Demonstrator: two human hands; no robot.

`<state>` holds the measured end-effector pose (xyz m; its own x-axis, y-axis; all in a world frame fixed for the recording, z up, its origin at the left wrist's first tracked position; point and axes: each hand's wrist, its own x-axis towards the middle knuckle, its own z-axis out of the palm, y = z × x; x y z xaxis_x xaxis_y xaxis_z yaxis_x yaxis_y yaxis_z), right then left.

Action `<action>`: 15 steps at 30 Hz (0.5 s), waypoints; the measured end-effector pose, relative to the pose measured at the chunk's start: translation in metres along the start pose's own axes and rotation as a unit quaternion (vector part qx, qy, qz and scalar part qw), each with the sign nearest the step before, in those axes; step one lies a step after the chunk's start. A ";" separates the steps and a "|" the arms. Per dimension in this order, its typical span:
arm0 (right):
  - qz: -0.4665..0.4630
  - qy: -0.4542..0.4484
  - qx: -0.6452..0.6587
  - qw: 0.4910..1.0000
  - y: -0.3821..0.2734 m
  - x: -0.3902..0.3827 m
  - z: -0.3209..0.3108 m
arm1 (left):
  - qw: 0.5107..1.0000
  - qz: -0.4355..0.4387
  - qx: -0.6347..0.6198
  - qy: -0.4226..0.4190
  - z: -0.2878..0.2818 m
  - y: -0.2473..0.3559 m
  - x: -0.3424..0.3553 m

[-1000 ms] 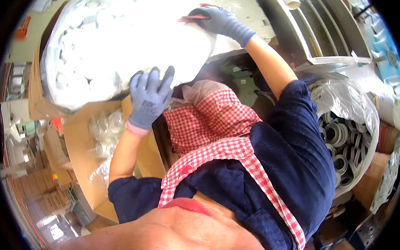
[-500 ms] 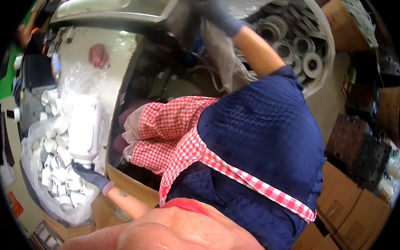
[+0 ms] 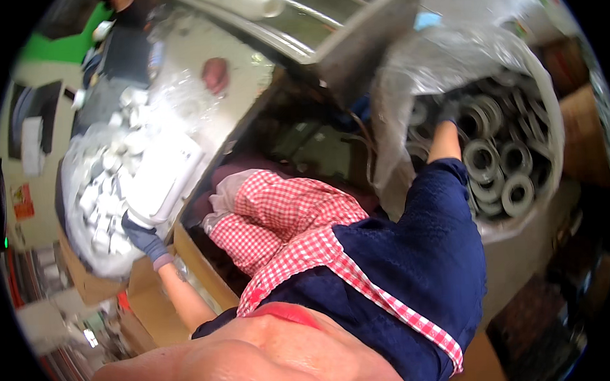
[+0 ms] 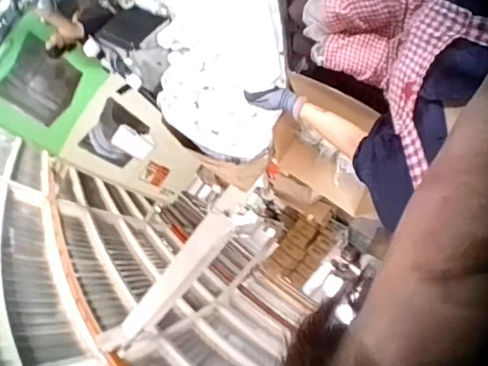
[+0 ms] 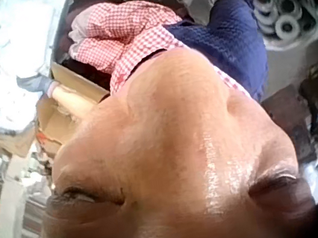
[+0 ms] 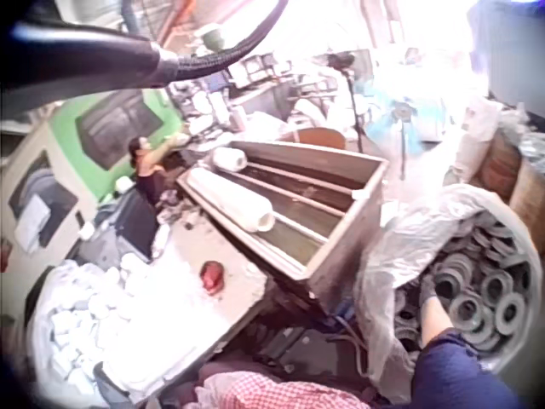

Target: The person wipes white ceramic mugs with a red cloth and places them into clear plastic bags. They then put the filled bags into a cardboard box. The person repeats this process for multiple mugs, handling them one at a time.

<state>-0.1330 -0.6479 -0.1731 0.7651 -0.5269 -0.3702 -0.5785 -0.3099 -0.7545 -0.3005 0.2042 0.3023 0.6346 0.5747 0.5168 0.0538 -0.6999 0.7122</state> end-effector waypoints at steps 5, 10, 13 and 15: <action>0.089 0.049 0.366 0.925 0.034 -0.018 -0.008 | 0.986 -0.149 -0.078 -0.005 -0.023 0.014 -0.027; 0.105 -0.039 0.390 0.914 -0.013 -0.084 -0.106 | 0.956 -0.245 -0.144 -0.066 -0.026 -0.003 -0.089; 0.118 -0.170 0.493 0.845 -0.137 -0.195 -0.148 | 0.962 -0.154 -0.130 -0.182 0.007 -0.037 -0.086; -0.146 -0.154 0.320 0.923 -0.171 -0.189 -0.149 | 0.864 -0.318 -0.297 -0.254 0.048 0.004 -0.097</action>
<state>-0.2209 -0.6126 0.1068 0.9631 -0.2141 -0.1628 -0.1251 0.1794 -0.9758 -0.3248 0.1257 0.2320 0.8870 0.3973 -0.2355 0.2061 0.1158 0.9717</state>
